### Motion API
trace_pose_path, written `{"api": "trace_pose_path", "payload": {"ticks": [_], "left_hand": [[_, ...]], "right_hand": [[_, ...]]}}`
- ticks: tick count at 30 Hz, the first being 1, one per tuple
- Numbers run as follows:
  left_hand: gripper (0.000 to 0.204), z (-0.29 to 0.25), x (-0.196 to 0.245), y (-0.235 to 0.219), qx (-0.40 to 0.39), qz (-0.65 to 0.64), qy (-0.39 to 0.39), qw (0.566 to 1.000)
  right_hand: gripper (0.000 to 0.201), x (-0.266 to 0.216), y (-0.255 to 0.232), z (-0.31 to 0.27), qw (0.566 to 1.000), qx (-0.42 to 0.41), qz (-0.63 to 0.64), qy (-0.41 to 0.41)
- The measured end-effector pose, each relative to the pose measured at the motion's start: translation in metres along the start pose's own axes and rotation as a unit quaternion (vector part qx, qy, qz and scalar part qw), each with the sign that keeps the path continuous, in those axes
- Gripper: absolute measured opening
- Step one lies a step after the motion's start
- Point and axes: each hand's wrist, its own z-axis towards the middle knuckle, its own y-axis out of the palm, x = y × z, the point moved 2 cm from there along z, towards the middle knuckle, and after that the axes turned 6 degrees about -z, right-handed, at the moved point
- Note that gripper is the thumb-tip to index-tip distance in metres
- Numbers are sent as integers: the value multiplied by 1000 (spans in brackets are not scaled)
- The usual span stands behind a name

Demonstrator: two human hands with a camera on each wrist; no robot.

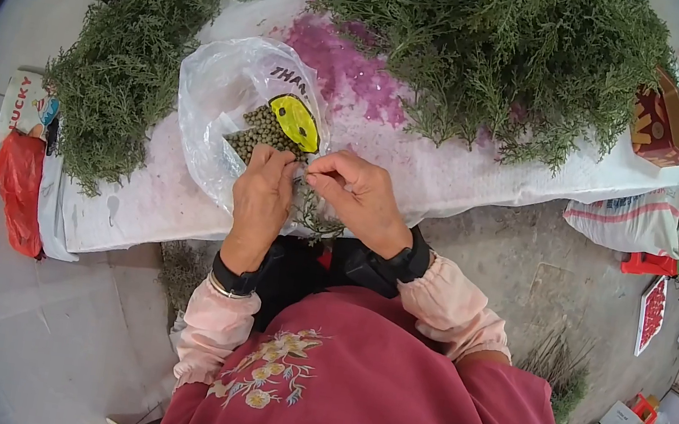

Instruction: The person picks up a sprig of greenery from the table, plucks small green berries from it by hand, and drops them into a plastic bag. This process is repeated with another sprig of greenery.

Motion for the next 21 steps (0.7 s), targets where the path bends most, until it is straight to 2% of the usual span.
{"api": "trace_pose_path", "payload": {"ticks": [1,2,4,5,6,7,8,9,12,21], "left_hand": [[9,0,-3,0,0,1,-1,1000],[9,-1,-9,0,20,-57,-5,998],[8,-3,-19,-2,59,-171,-13,983],[8,-3,-17,-4,57,-171,-14,984],[9,-5,-17,-7,31,-293,-101,950],[9,-7,-16,-9,4,-408,-186,894],[10,-9,-16,-8,-22,-513,-266,816],[10,-10,-17,-8,-22,-514,-267,815],[14,-12,-21,-4,-29,-587,-286,756],[16,-15,-26,-6,-30,-653,-270,707]], "right_hand": [[11,2,2,1,1000,7,-13,-16],[11,3,3,2,999,15,-26,-31],[12,1,5,2,1000,4,-16,-15],[12,-1,6,3,1000,-6,-7,-1],[13,-1,7,3,1000,-15,2,14],[13,0,8,3,1000,-14,2,16],[13,0,10,4,1000,-13,15,18],[13,1,12,5,999,-13,27,21],[13,2,13,8,999,-18,32,21],[12,8,19,8,999,4,-43,18]]}}
